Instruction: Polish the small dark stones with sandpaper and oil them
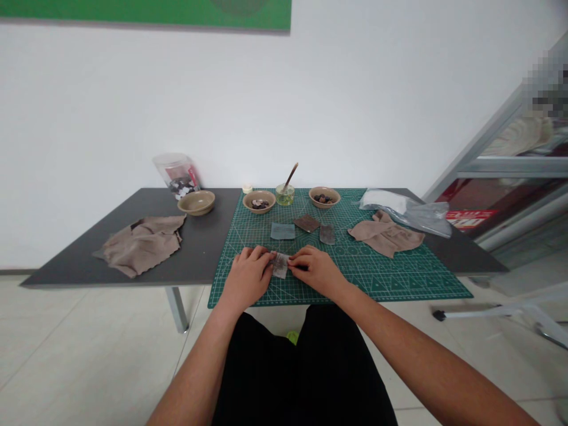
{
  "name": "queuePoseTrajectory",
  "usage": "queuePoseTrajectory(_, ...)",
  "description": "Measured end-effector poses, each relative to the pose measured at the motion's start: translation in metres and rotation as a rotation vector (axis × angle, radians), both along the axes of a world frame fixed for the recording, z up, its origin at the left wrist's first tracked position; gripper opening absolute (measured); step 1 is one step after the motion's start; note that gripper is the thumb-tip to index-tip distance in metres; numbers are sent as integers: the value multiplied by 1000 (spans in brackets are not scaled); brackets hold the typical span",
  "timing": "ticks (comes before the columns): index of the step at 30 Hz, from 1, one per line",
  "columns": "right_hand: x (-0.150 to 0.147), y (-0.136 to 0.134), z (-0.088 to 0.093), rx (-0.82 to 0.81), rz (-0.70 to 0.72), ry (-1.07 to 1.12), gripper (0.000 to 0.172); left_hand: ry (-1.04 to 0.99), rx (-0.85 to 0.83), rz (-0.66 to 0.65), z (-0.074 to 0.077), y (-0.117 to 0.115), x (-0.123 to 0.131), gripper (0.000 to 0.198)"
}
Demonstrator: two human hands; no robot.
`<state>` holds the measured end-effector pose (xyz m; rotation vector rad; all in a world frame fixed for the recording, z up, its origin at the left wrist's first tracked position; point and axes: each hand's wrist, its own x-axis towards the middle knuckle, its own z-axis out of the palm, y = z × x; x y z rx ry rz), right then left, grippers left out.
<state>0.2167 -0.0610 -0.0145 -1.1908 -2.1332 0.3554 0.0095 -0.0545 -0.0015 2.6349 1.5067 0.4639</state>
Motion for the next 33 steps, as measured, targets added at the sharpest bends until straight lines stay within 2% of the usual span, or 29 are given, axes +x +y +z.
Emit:
queuePoseTrajectory(4, -7, 5, 1, 4, 73, -27, 11, 3, -2, -12, 0, 0, 0, 35)
queuePoseTrajectory(8, -8, 11, 3, 17, -6, -71, 9, -9, -12, 13, 0, -1, 1, 35)
queuePoseTrajectory(13, -7, 11, 4, 22, 53, -93, 9, -42, 2, 26, 1, -3, 1, 34)
queuePoseTrajectory(17, -8, 13, 5, 15, -42, -94, 9, -43, -1, 16, 2, -3, 2, 30)
queuePoseTrajectory(22, -11, 12, 5, 9, 42, -124, 10, -5, 13, 10, 3, -2, 2, 26)
queuePoseTrajectory(25, -11, 14, 6, 4, -32, -128, 10, 35, 22, 9, 3, -2, 2, 24)
queuePoseTrajectory(27, -10, 14, 6, 20, -27, -134, 8, 46, 28, 10, 3, -4, 2, 24)
queuePoseTrajectory(30, -8, 12, 4, 32, 14, -119, 6, 40, 41, 8, 3, -6, 2, 32)
queuePoseTrajectory(33, -4, 9, 3, 22, -109, -20, 7, 24, 57, -10, 3, -7, 2, 42)
